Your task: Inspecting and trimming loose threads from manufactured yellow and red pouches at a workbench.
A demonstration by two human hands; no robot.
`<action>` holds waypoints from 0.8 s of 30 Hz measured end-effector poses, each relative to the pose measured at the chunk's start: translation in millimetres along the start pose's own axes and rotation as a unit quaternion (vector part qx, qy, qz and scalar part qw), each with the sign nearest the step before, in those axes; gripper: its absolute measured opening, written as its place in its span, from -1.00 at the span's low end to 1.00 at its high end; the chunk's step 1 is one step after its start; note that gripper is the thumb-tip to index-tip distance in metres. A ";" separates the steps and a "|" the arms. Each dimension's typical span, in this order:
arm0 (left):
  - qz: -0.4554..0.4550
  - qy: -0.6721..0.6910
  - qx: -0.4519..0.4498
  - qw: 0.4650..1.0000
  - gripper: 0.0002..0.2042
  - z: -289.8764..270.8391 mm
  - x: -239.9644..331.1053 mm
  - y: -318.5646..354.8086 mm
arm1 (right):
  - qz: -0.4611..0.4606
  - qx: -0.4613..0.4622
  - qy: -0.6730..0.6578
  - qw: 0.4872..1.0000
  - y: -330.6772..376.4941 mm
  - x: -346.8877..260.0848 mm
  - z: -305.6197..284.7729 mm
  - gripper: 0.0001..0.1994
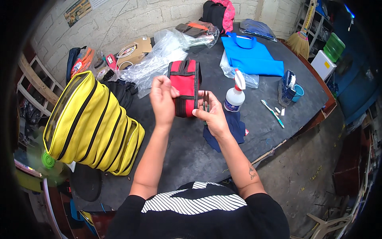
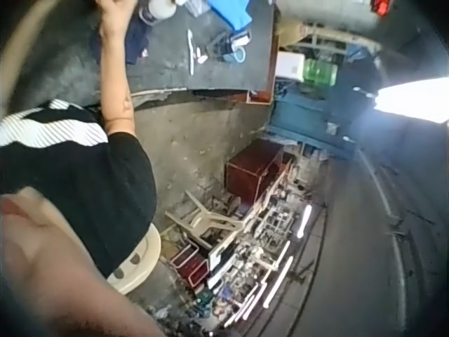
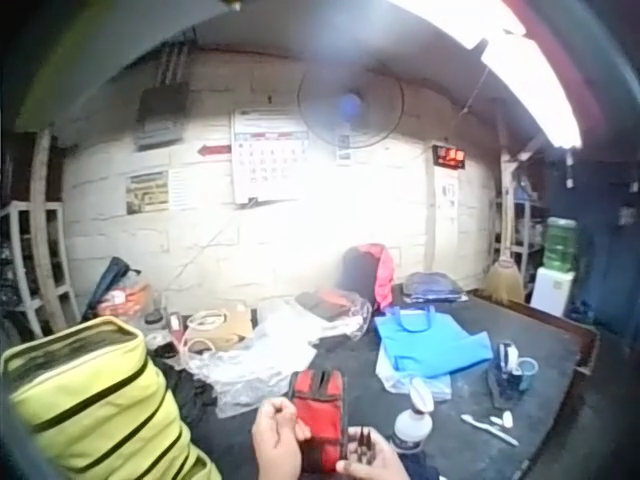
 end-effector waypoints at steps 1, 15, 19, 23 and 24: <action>0.011 -0.050 0.008 0.999 -0.96 -2.4 9.2 -2.7 | -0.001 -0.004 0.006 1.000 -1.0 0.9 -3.2 -0.44; 0.265 -0.471 -0.056 0.840 -0.92 55.2 14.6 -13.5 | -0.041 -0.054 0.116 0.991 9.1 -10.7 6.0 -0.49; 0.166 -0.396 -0.063 0.901 -0.94 37.6 0.9 -19.1 | -0.012 -0.065 0.104 0.992 7.3 -19.5 -1.8 -0.49; 0.133 -0.367 -0.080 0.917 -0.95 39.9 3.4 -19.1 | -0.225 0.057 0.290 0.929 -15.0 -41.9 -10.1 -0.58; 0.134 -0.369 -0.080 0.916 -0.95 39.3 2.0 -19.6 | -0.226 0.057 0.288 0.929 -18.3 -47.0 -8.0 -0.58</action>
Point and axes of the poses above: each hand's wrist, its own y-axis away from the middle knuckle, its own z-axis out of the palm, x = y × z, the point moved 4 cm from there along -y, towards the middle knuckle, and after that the axes turned 1 degree about x, right-handed, at the moved point
